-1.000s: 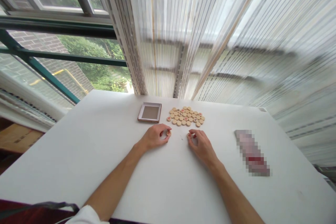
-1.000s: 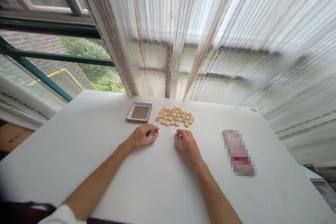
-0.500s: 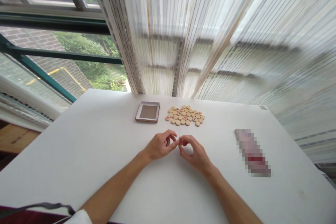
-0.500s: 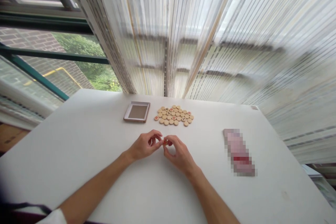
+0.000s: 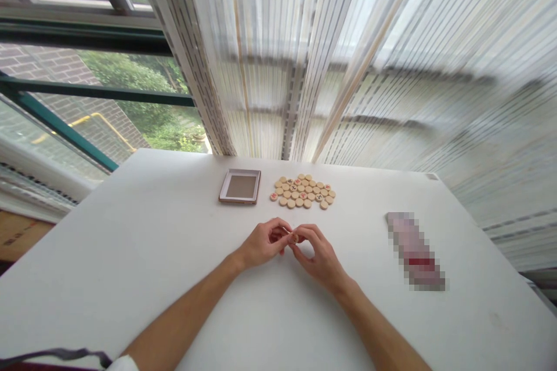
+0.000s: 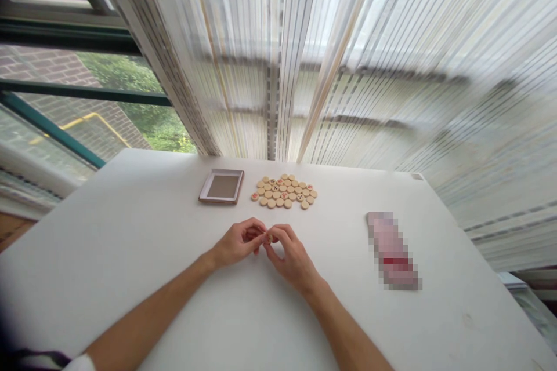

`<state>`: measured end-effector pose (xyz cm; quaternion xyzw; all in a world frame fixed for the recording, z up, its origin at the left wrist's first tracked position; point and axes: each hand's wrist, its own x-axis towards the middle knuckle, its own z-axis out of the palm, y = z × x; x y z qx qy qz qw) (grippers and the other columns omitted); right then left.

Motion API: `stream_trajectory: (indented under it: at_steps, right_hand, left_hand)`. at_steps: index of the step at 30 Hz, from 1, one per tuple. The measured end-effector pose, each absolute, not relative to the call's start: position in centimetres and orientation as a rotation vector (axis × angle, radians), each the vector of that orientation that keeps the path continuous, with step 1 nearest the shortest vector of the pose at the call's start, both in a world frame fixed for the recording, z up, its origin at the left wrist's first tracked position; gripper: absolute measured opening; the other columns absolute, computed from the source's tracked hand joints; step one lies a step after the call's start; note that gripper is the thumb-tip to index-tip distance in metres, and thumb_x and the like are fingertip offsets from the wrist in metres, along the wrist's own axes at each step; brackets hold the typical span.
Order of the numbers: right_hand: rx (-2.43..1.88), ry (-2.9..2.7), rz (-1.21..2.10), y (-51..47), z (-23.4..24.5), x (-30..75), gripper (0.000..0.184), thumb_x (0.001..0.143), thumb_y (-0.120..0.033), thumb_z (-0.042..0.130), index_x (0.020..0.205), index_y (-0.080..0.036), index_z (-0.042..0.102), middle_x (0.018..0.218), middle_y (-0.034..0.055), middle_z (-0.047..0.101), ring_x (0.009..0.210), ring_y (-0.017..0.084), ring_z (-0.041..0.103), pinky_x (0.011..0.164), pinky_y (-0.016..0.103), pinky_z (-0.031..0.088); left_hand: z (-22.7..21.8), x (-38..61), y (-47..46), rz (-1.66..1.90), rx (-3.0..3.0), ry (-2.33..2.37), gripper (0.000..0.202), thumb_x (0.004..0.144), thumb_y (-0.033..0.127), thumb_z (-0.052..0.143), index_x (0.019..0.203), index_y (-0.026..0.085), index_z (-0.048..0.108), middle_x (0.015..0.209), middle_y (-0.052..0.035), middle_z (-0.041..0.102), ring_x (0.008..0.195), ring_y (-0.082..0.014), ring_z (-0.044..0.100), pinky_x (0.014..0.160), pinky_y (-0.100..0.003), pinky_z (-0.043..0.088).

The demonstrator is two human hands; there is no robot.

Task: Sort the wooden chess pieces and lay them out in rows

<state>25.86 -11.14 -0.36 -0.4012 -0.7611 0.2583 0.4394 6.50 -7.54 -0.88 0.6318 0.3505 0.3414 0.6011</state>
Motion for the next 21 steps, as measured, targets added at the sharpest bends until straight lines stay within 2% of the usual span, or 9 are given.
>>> stream_trajectory:
  at_steps: [3,8,15,21]
  right_hand:
    - [-1.027,-1.827,0.690,-10.95,-0.65,25.89,0.023,0.092,-0.015,0.059,0.113,-0.025,0.058,0.102,0.0059,0.062,0.089,0.019,0.064,0.082,0.035,0.058]
    - [-1.057,-1.751,0.761,-10.70,-0.62,25.98,0.022,0.092,-0.019,0.060,0.113,-0.025,0.060,0.102,0.0061,0.064,0.090,0.020,0.065,0.083,0.037,0.059]
    - [-1.037,-1.656,0.891,-10.78,-0.54,25.83,0.023,0.094,-0.024,0.059,0.117,-0.024,0.059,0.104,0.0074,0.067,0.095,0.021,0.068,0.088,0.038,0.059]
    - [-1.063,-1.527,1.086,-10.43,-1.00,26.03,0.025,0.092,-0.032,0.065,0.115,-0.022,0.061,0.105,0.0074,0.070,0.096,0.021,0.070,0.090,0.038,0.059]
  left_hand:
    - [-0.79,6.31,-7.44,0.786,1.491,0.799,0.031,0.094,0.043,0.062,0.106,0.015,0.057,0.092,-0.0083,0.072,0.061,-0.0102,0.063,0.061,-0.025,0.053]
    - [-0.82,6.23,-7.37,0.776,1.549,0.806,0.031,0.093,0.039,0.063,0.113,0.016,0.055,0.095,-0.0079,0.072,0.064,-0.0116,0.065,0.063,-0.026,0.054]
    - [-0.81,6.43,-7.29,0.793,1.619,0.837,0.033,0.091,0.040,0.064,0.114,0.018,0.055,0.093,-0.0054,0.071,0.064,-0.0106,0.063,0.061,-0.023,0.051]
    - [-0.67,6.55,-7.61,0.808,1.730,0.884,0.028,0.091,0.036,0.063,0.113,0.019,0.058,0.093,-0.0039,0.070,0.067,-0.0104,0.061,0.062,-0.023,0.050]
